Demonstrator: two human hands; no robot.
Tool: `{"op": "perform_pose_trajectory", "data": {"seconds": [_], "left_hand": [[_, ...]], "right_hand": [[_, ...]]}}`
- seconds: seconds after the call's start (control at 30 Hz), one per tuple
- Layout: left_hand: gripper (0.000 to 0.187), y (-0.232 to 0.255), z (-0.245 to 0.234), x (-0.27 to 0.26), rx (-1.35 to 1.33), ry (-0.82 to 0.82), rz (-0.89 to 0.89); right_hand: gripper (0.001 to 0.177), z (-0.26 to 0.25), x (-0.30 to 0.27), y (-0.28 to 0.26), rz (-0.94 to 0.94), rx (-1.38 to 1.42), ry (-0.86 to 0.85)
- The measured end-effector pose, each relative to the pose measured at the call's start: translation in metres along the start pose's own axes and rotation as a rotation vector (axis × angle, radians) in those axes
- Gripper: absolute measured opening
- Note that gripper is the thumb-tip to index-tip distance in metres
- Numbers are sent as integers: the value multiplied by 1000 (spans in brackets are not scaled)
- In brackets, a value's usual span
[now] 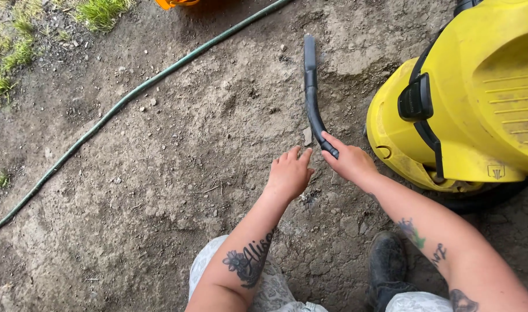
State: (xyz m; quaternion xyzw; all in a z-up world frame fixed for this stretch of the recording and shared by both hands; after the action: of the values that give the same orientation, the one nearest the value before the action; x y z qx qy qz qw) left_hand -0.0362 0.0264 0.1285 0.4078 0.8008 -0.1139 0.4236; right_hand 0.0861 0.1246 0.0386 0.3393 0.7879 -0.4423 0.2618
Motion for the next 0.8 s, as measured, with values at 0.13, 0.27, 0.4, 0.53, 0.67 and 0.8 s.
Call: {"op": "perform_pose_trajectory", "data": {"seconds": [0.13, 0.27, 0.4, 0.53, 0.67, 0.8], "left_hand": [[61, -12, 6, 6, 55, 18, 15], [63, -14, 7, 11, 71, 24, 29], [65, -14, 7, 8, 86, 21, 35], [63, -12, 7, 10, 108, -33, 29], [66, -14, 8, 7, 145, -83, 12], [66, -11, 5, 6, 156, -94, 2]], "right_hand": [[64, -3, 13, -3, 56, 87, -66], [64, -10, 29, 0, -17, 120, 50], [64, -9, 38, -3, 4, 141, 58], [65, 1, 42, 4, 6, 132, 55], [66, 2, 31, 10, 35, 167, 38], [67, 13, 10, 10, 49, 218, -43]]}}
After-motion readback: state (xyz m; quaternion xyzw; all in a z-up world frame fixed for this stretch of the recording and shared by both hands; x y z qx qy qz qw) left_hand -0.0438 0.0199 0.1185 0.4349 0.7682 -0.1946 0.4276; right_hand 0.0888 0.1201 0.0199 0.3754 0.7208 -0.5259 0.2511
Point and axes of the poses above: each hand's wrist, its own x-axis towards the middle knuckle, its own z-axis out of the palm, y = z × x, the point moved 3 cm from there along x, towards the middle knuckle, and after that the axes turned 12 degrees about -x, right-handed, at the moved point
